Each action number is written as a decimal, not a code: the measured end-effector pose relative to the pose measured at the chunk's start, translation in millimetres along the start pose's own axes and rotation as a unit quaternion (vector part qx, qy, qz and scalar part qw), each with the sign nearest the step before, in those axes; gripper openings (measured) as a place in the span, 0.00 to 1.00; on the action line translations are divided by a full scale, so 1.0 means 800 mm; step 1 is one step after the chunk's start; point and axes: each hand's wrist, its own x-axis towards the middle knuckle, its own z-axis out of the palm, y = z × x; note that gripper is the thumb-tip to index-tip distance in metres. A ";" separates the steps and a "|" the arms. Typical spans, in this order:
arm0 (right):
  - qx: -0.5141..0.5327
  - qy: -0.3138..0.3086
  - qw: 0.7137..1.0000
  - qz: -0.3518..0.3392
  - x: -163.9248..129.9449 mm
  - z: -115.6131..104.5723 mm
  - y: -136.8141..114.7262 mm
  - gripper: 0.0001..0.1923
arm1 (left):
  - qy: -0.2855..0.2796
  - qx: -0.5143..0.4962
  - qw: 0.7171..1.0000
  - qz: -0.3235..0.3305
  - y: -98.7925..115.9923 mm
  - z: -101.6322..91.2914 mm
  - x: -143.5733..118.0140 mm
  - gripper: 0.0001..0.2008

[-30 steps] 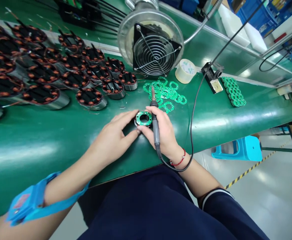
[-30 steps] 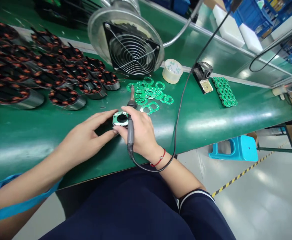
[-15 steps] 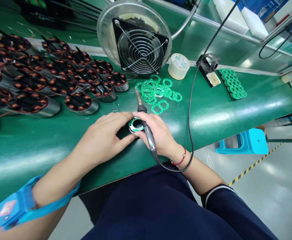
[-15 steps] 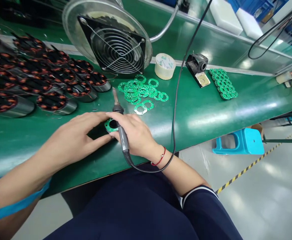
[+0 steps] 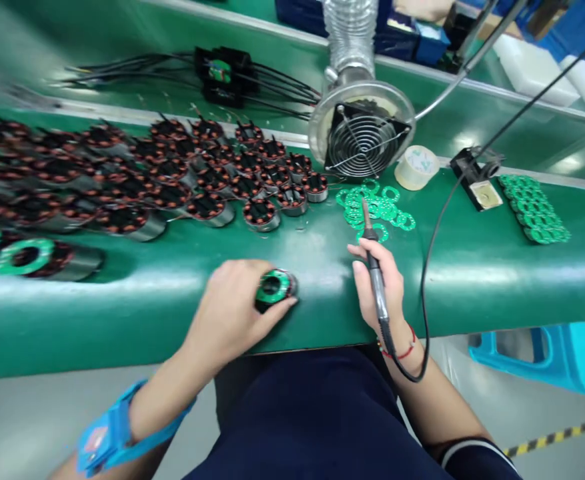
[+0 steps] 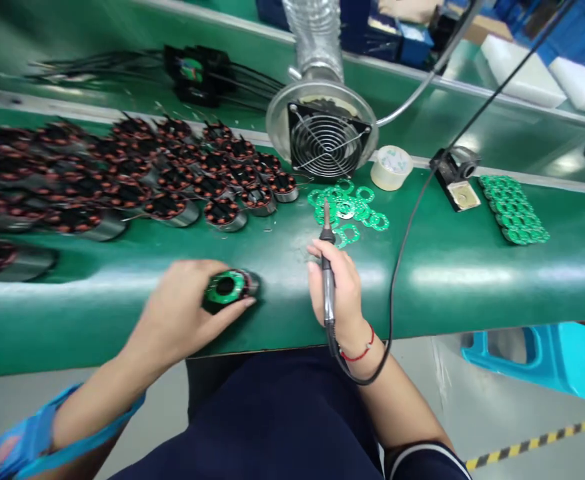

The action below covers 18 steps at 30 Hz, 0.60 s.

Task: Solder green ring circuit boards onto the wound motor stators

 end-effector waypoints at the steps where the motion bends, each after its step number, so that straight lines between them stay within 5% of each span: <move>1: 0.003 0.000 1.000 -0.001 0.000 0.000 -0.001 0.16 | 0.036 0.034 0.998 -0.039 -0.018 -0.009 -0.018 0.20; 4: 0.010 -0.015 1.000 -0.009 0.001 0.000 -0.005 0.16 | 0.130 0.159 0.970 -0.132 -0.073 -0.046 -0.062 0.25; 8: 0.003 -0.033 0.999 -0.028 0.002 -0.001 -0.009 0.17 | 0.110 0.160 0.958 -0.210 -0.116 -0.091 -0.077 0.32; 14: 0.001 -0.020 1.000 -0.012 0.002 -0.001 -0.008 0.16 | 0.177 0.143 0.945 -0.234 -0.112 -0.096 -0.048 0.38; 18: 0.010 -0.002 1.000 -0.010 0.002 0.003 -0.006 0.15 | 0.103 0.114 0.967 -0.203 -0.107 -0.082 -0.022 0.33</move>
